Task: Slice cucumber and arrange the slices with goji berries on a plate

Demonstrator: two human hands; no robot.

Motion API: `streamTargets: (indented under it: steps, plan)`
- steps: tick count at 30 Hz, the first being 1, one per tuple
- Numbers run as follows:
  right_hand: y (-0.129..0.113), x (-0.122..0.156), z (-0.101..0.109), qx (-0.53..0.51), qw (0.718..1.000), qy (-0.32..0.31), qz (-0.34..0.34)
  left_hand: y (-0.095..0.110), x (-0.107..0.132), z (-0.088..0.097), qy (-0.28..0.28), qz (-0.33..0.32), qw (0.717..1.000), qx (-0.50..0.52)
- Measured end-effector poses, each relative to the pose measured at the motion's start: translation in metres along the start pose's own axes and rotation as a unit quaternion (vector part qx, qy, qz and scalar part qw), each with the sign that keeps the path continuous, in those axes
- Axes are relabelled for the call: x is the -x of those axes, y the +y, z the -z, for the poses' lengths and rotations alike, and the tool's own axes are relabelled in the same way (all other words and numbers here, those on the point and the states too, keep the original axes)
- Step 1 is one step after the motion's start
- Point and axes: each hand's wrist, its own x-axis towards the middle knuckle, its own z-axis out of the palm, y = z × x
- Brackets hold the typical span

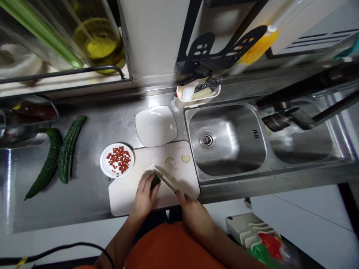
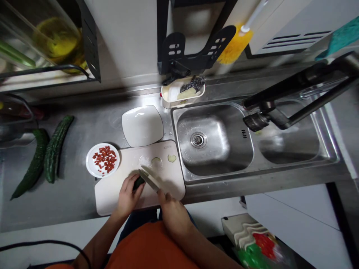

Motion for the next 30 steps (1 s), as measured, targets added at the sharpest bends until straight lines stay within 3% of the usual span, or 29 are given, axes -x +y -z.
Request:
streamTargets:
  steps: [4, 10, 15, 30]
  plan:
    - [0.000, 0.003, 0.005, 0.012, 1.000, -0.004, 0.014, 0.000, 0.001, 0.001, -0.007, -0.021, 1.000, 0.000]
    - [-0.004, 0.009, 0.009, 0.036, 0.999, 0.001, 0.033, -0.002, 0.005, 0.000, 0.039, -0.062, 0.997, -0.020]
    - [-0.007, 0.012, 0.016, 0.047, 0.999, 0.001, 0.027, -0.005, 0.008, -0.005, 0.043, -0.092, 0.994, -0.028]
    - [-0.009, 0.016, 0.020, 0.042, 0.999, -0.004, 0.027, -0.007, 0.009, -0.006, 0.053, -0.094, 0.994, -0.016]
